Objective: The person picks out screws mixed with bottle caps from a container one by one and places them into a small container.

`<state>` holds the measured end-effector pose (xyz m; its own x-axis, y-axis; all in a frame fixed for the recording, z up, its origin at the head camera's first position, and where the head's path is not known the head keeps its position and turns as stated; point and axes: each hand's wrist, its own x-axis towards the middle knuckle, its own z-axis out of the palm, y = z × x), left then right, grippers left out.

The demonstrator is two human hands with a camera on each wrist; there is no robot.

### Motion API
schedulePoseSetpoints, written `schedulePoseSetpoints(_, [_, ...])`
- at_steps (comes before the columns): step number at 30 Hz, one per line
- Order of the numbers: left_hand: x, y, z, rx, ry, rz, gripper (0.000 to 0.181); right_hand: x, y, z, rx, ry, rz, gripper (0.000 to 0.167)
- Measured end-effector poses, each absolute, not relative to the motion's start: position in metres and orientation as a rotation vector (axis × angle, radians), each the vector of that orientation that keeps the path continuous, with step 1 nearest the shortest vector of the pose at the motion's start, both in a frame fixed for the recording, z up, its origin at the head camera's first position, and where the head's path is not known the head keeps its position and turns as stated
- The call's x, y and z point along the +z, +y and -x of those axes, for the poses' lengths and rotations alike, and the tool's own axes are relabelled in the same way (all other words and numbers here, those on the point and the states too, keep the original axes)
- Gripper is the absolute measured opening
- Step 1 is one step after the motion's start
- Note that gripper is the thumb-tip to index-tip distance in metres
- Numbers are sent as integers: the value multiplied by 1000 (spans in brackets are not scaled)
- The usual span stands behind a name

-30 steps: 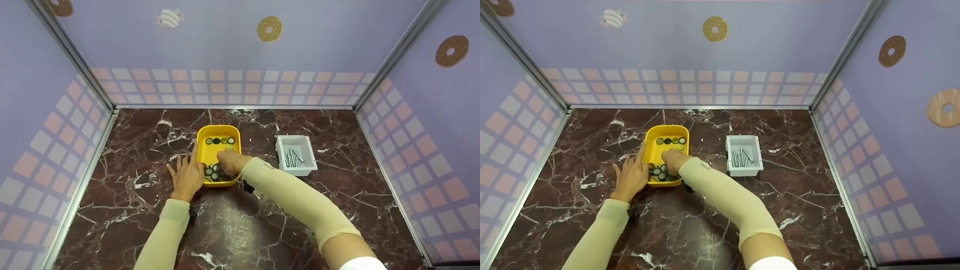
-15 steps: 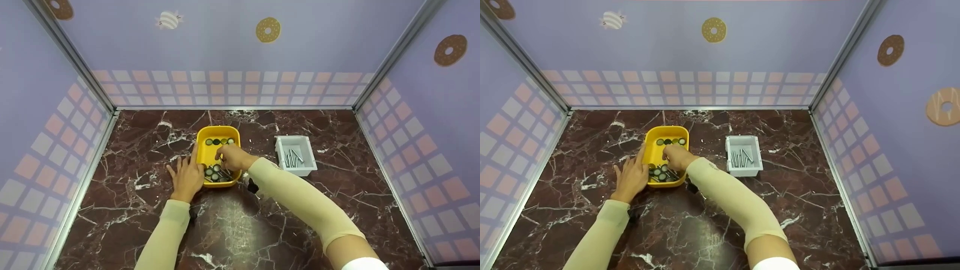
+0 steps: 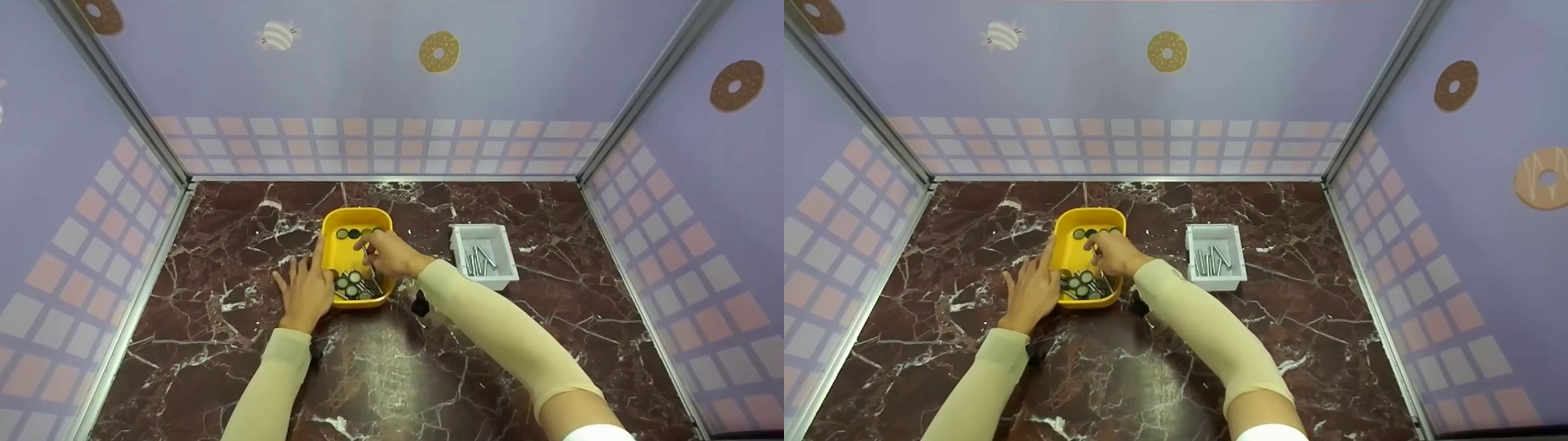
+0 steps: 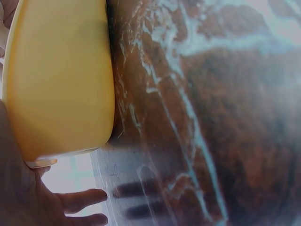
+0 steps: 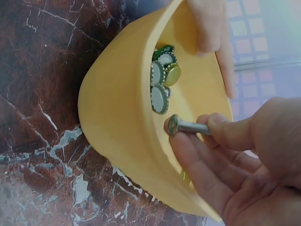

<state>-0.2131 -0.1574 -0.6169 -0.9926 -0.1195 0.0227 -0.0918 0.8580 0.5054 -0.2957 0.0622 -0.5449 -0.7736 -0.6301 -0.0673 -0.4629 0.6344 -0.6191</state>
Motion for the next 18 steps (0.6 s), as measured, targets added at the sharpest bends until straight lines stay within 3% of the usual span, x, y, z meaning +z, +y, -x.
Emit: schedulePoseSetpoints(18, [-616, -158, 213, -826, -2986, -167, 77, -552, 81, 294, -1146, 2494, 744, 36])
